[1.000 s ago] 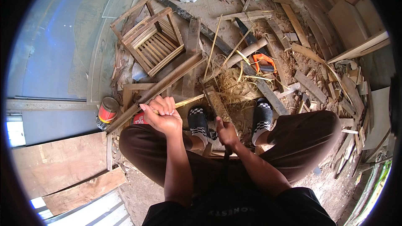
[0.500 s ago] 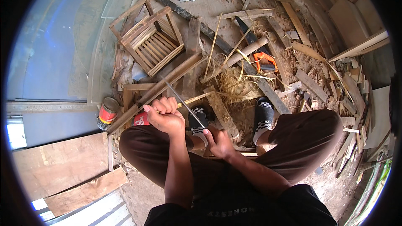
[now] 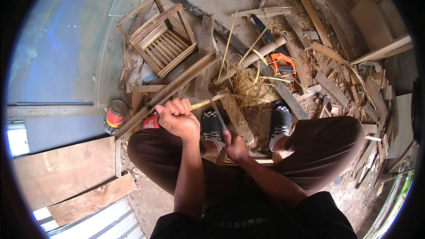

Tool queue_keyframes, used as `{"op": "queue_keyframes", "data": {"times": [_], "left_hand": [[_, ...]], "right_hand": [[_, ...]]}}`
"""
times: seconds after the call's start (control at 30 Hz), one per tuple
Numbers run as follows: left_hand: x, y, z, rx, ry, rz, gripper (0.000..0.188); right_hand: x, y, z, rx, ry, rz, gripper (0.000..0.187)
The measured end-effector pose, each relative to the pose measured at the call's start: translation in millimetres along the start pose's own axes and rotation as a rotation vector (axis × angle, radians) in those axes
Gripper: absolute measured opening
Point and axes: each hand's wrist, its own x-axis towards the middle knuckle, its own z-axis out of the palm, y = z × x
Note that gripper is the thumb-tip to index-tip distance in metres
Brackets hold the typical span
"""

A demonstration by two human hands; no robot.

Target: The person sits on the floor and uses a knife to shave thin strips from bamboo sticks. They repeatedly hold the stick and scrape the blade along its length to remove the outer layer, then fit the finished stick into a wooden frame.

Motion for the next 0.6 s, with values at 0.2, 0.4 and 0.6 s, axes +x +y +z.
{"op": "queue_keyframes", "data": {"times": [0.2,0.4,0.6], "left_hand": [[16,3,0,0.055,0.137,-0.024,0.053],[6,-2,10,0.025,0.028,-0.019,0.052],[20,-1,6,0.092,0.129,-0.025,0.05]], "right_hand": [[-3,-17,-11,-0.106,-0.076,-0.09,0.045],[14,22,2,-0.067,-0.045,0.076,0.054],[3,-11,-13,-0.103,-0.085,-0.072,0.052]]}}
